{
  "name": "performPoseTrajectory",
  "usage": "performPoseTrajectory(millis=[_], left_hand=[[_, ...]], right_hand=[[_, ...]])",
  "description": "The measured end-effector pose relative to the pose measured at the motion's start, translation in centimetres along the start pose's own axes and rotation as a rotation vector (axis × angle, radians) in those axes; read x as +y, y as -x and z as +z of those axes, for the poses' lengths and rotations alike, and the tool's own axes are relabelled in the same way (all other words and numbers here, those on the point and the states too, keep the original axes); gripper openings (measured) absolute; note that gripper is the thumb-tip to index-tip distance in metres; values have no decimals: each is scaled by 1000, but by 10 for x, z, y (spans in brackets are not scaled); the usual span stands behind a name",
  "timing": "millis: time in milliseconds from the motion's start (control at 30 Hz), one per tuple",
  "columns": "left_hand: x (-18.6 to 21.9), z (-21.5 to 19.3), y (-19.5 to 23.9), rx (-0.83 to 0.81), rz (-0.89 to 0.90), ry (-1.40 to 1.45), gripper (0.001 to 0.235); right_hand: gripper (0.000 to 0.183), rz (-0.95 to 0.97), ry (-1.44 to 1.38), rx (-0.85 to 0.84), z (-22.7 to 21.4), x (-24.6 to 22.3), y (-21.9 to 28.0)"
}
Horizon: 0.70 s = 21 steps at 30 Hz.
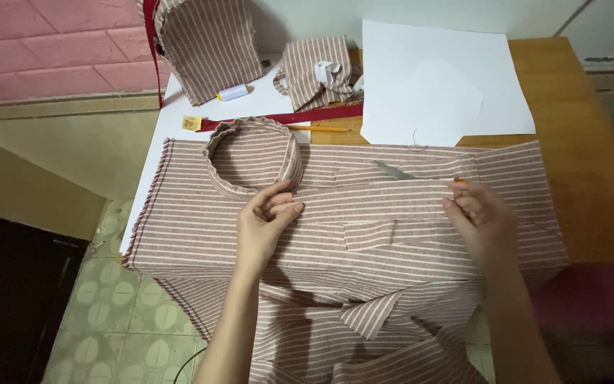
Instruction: Cutting and organizing pieces of striped fabric using scissors on a work surface.
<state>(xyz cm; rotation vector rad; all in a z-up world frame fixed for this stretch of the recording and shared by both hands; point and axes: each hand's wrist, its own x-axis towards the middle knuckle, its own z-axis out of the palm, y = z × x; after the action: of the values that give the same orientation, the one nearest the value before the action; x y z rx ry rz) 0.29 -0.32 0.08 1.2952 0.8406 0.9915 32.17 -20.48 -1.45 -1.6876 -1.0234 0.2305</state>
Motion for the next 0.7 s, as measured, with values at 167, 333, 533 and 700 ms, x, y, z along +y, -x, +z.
performPoseTrajectory(millis=[167,333,533,700], left_hand=[[-11,-2,-4,2,9,13,62],[-15,-1,-8,35,11,-43,48],[-11,-3,-6,20,17,-81,43],[-15,-4,-7,10,19,-55,43]], right_hand=[[36,30,-92,-3,-1,-2,-2],[38,66,-140,22,-2,0,-4],[37,49,-114,24,-1,0,-8],[40,44,-219,5,-2,-5,-8]])
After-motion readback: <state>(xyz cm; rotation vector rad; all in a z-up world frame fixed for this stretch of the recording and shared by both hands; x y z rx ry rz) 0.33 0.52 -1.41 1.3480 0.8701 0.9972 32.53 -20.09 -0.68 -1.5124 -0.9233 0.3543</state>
